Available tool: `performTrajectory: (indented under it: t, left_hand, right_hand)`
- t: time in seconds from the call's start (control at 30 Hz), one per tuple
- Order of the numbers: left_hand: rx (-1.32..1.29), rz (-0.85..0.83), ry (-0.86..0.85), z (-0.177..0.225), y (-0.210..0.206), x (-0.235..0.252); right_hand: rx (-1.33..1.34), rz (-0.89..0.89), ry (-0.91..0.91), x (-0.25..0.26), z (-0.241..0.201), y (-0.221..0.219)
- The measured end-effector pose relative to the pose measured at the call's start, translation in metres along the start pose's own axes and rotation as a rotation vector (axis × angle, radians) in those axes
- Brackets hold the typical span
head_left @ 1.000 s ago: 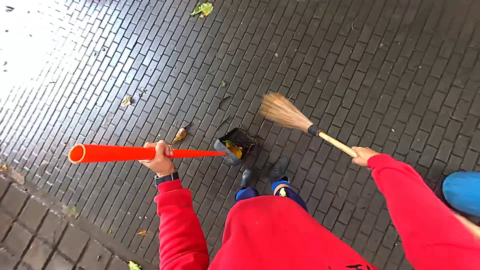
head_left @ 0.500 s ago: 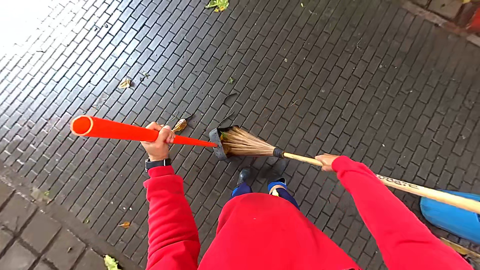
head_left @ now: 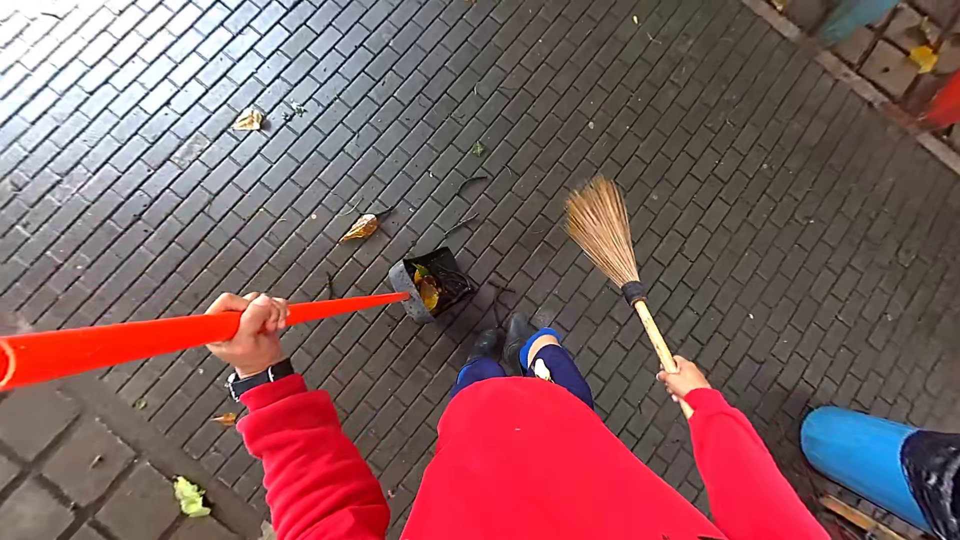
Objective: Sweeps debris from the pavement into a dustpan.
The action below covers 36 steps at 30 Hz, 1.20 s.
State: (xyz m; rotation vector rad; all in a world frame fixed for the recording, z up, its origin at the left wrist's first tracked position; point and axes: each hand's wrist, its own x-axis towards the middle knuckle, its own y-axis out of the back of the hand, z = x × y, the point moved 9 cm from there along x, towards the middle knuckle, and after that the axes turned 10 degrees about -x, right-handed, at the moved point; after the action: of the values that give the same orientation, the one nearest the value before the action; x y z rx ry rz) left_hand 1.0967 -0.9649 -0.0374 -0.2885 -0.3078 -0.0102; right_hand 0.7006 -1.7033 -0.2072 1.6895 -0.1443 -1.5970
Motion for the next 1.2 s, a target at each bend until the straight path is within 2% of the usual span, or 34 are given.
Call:
performTrajectory:
  t: [0.17,0.3,0.37,0.43,0.5,0.6,0.7,0.77,0.87,0.97,1.07,1.13,1.2]
  left_hand:
    - [0.062,0.014,0.090,0.020,0.030,-0.007]
    - [0.075,0.198,0.008,0.016,0.037,-0.002]
    - [0.155,0.272,0.050,-0.009,0.022,-0.006]
    - [0.235,0.330,0.208,-0.062,0.008,-0.024]
    - [0.196,0.360,0.249,-0.094,-0.005,-0.031]
    - [0.113,0.292,0.179,-0.091,-0.049,-0.015]
    - [0.100,0.154,0.208,-0.096,-0.089,-0.017]
    - [0.066,0.051,0.230,-0.110,-0.112,-0.021]
    - [0.000,-0.110,0.280,-0.130,-0.148,-0.023]
    - [-0.017,-0.256,0.332,-0.149,-0.193,-0.023]
    - [-0.060,-0.322,0.358,-0.169,-0.239,-0.023]
    - [-0.102,-0.309,0.344,-0.180,-0.260,-0.021]
    - [-0.132,-0.305,0.343,-0.187,-0.279,-0.014]
  right_hand:
    - [0.231,-0.019,-0.055,0.020,0.012,-0.064]
    - [0.248,-0.050,-0.057,0.038,-0.009,-0.087]
    - [0.266,-0.081,-0.055,0.043,-0.029,-0.084]
    - [0.254,-0.117,-0.036,0.049,-0.050,-0.071]
    - [0.220,-0.166,-0.020,0.051,-0.061,-0.061]
    - [0.146,-0.191,0.015,0.043,-0.062,-0.045]
    - [-0.033,-0.178,0.059,0.019,-0.049,-0.042]
    - [-0.203,-0.181,0.060,0.006,-0.036,-0.056]
    - [-0.273,-0.263,0.081,-0.021,-0.024,-0.101]
    - [-0.249,-0.377,0.185,-0.048,-0.037,-0.162]
    - [-0.123,-0.457,0.237,-0.065,-0.047,-0.197]
    - [0.026,-0.470,0.190,-0.076,-0.023,-0.197]
    - [0.146,-0.442,0.143,-0.093,0.019,-0.183]
